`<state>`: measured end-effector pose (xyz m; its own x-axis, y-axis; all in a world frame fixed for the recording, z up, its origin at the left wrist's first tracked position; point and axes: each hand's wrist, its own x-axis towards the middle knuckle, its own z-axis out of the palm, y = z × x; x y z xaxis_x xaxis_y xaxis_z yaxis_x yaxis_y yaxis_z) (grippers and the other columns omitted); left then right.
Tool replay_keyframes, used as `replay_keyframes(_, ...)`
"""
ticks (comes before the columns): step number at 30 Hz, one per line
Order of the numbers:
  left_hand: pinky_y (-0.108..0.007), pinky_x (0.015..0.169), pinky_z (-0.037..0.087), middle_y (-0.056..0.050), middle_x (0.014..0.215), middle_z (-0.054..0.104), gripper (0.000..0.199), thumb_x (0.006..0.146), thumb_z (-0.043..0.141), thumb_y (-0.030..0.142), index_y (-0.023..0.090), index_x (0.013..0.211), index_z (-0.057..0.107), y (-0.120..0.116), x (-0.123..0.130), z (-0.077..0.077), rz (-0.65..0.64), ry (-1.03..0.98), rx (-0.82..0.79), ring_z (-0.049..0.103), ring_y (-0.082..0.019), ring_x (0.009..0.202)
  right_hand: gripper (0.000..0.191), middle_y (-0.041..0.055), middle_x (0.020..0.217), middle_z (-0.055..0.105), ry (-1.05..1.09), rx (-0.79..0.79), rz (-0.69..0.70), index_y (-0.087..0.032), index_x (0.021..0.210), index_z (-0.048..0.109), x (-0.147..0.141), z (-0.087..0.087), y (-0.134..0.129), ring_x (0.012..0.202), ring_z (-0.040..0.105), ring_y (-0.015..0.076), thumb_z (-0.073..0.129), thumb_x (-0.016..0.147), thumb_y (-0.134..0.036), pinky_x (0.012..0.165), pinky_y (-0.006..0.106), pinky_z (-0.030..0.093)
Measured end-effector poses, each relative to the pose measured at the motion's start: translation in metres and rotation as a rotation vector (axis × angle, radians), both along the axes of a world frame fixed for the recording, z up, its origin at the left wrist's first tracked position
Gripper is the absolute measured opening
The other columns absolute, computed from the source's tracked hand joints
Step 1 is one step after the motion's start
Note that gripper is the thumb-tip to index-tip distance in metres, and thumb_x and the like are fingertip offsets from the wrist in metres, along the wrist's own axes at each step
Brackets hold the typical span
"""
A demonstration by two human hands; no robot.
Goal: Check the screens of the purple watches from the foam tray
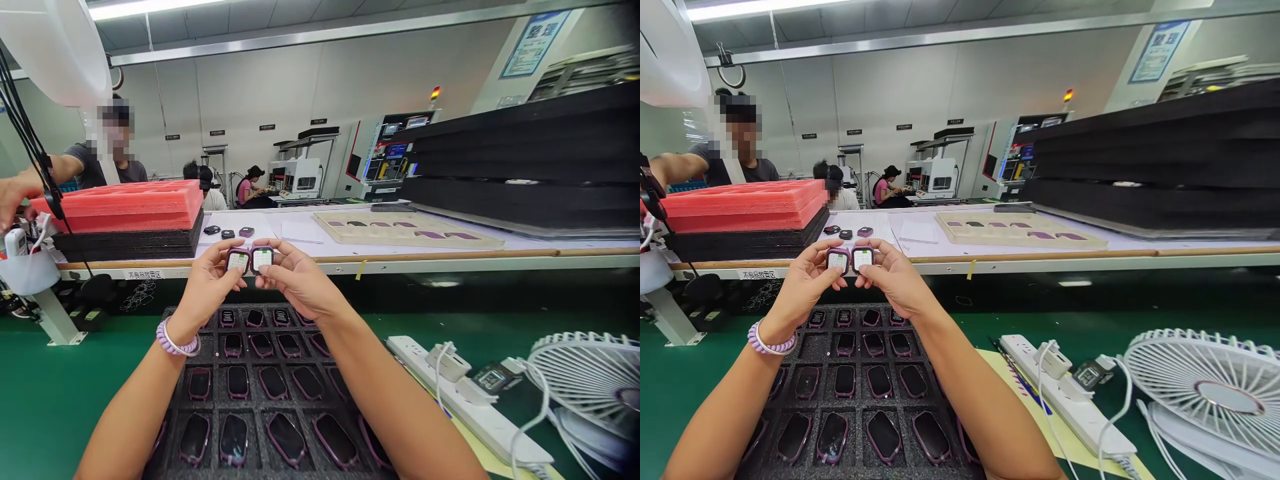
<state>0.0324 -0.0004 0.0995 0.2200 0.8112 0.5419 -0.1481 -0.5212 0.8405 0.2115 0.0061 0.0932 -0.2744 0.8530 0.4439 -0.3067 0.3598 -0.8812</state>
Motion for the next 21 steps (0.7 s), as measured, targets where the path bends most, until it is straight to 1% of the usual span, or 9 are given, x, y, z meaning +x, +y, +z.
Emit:
replay_keyframes(3, -0.02, 0.06, 0.056, -0.005, 0.101, 0.065, 0.048, 0.078, 0.075, 0.022, 0.02, 0.123, 0.062, 0.0008, -0.0006, -0.0006, -0.015, -0.01, -0.003, 0.065, -0.01, 0.065, 0.054, 0.0001, 0.084, 0.064, -0.001, 0.003, 0.007, -0.019, 0.118, 0.056, -0.0005, 0.001, -0.0018, 0.066, 0.063, 0.0141, 0.079, 0.069, -0.021, 0.062, 0.025, 0.047)
replay_keyframes(7, -0.021, 0.062, 0.057, -0.005, 0.099, 0.065, 0.051, 0.076, 0.076, 0.021, 0.019, 0.124, 0.06, 0.0018, -0.0008, -0.001, -0.04, -0.021, -0.019, 0.066, -0.011, 0.066, 0.055, 0.0003, 0.087, 0.064, 0.003, -0.001, 0.015, -0.019, 0.117, 0.055, -0.0013, 0.0024, -0.0029, 0.066, 0.063, 0.0141, 0.078, 0.067, -0.02, 0.062, 0.026, 0.048)
replay_keyframes(14, -0.021, 0.065, 0.057, -0.005, 0.103, 0.066, 0.053, 0.075, 0.077, 0.021, 0.02, 0.125, 0.06, 0.002, -0.001, -0.0012, -0.057, -0.025, -0.039, 0.065, -0.011, 0.067, 0.054, -0.0004, 0.084, 0.064, 0.007, -0.01, 0.004, -0.02, 0.116, 0.057, -0.0005, 0.0038, -0.0034, 0.064, 0.063, 0.0146, 0.077, 0.066, -0.019, 0.061, 0.027, 0.049)
replay_keyframes(17, -0.022, 0.069, 0.058, -0.005, 0.104, 0.066, 0.054, 0.073, 0.076, 0.018, 0.02, 0.125, 0.059, 0.0021, -0.0007, -0.0018, -0.078, -0.036, -0.047, 0.066, -0.011, 0.07, 0.055, -0.0005, 0.084, 0.064, 0.002, -0.017, 0.007, -0.019, 0.117, 0.057, 0.0001, 0.0034, -0.0025, 0.065, 0.063, 0.0146, 0.075, 0.065, -0.018, 0.061, 0.026, 0.048)
replay_keyframes(21, -0.021, 0.07, 0.059, -0.004, 0.104, 0.065, 0.056, 0.07, 0.074, 0.013, 0.02, 0.124, 0.059, 0.0019, 0.0, -0.0015, -0.104, -0.056, -0.052, 0.068, -0.01, 0.072, 0.052, -0.0003, 0.081, 0.064, 0.017, -0.023, 0.014, -0.019, 0.117, 0.057, 0.0011, 0.0014, 0.0007, 0.063, 0.062, 0.0142, 0.078, 0.07, -0.024, 0.061, 0.025, 0.047)
